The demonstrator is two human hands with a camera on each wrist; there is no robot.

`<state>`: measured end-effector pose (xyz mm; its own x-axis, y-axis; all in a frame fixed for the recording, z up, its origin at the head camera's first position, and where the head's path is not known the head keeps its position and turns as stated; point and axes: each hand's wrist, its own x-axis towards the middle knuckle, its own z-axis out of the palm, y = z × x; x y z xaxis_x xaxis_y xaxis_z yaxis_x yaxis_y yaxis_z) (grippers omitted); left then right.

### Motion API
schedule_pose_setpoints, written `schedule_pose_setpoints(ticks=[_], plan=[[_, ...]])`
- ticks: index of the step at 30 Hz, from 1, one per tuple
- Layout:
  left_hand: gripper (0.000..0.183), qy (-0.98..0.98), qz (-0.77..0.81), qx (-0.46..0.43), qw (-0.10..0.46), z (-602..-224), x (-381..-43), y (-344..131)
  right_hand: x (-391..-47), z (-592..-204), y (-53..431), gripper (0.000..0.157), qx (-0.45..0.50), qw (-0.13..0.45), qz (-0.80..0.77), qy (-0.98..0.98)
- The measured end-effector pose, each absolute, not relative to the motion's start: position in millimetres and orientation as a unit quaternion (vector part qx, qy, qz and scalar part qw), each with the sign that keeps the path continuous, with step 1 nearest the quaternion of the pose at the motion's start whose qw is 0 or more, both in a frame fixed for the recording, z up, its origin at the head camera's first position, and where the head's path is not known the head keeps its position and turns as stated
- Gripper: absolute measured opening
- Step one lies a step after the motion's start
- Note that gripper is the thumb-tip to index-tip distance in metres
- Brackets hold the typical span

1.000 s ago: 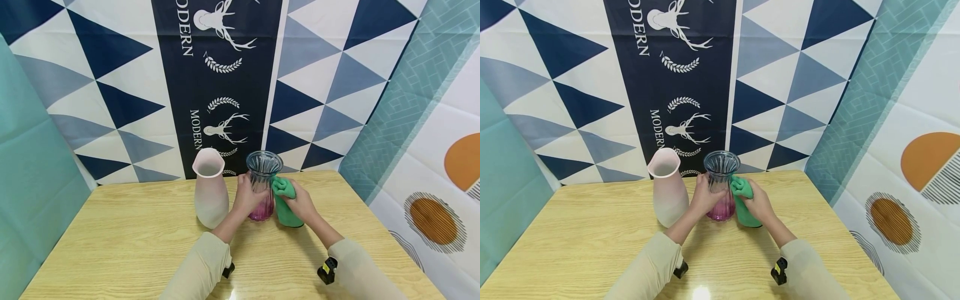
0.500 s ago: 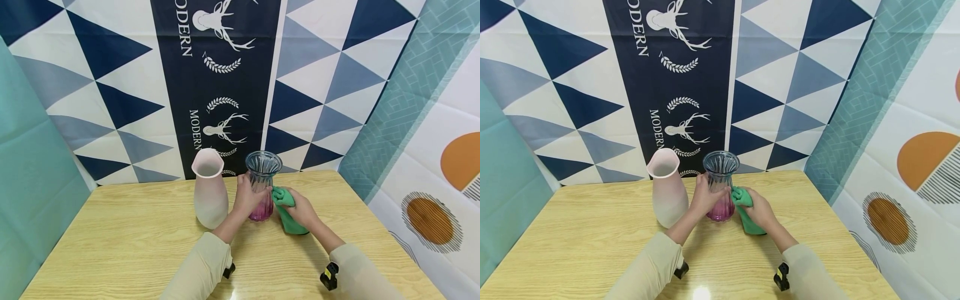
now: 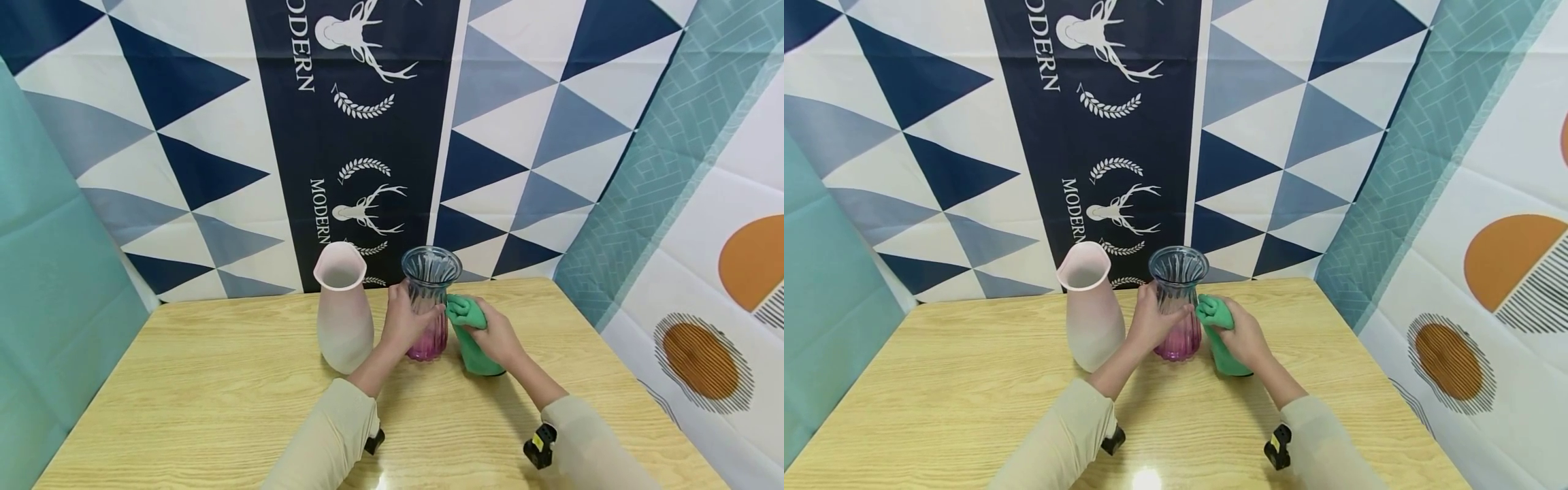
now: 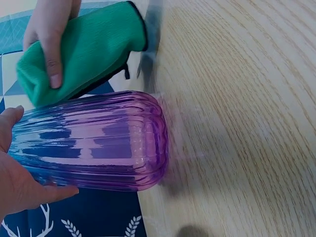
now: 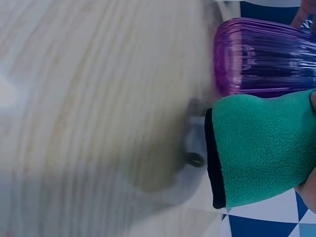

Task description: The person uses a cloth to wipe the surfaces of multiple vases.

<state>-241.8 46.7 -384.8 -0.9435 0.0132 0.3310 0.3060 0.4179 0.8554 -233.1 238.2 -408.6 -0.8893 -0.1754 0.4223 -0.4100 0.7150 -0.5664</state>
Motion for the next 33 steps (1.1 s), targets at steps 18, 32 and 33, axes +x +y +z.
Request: schedule_pose_setpoints(ticks=[18,32,33], plan=[[0.075,-0.826,-0.537,-0.092,0.143,-385,-242,44,-241,-379,225,0.050,0.131,0.282,0.408,-0.858],[0.073,-0.825,-0.538,-0.096,0.147,-388,-244,44,-243,-383,224,0.051,0.143,0.230,0.378,-0.885],[0.073,-0.824,-0.539,-0.096,0.146,-388,-244,44,-243,-383,224,0.051,0.144,0.224,0.377,-0.887]])
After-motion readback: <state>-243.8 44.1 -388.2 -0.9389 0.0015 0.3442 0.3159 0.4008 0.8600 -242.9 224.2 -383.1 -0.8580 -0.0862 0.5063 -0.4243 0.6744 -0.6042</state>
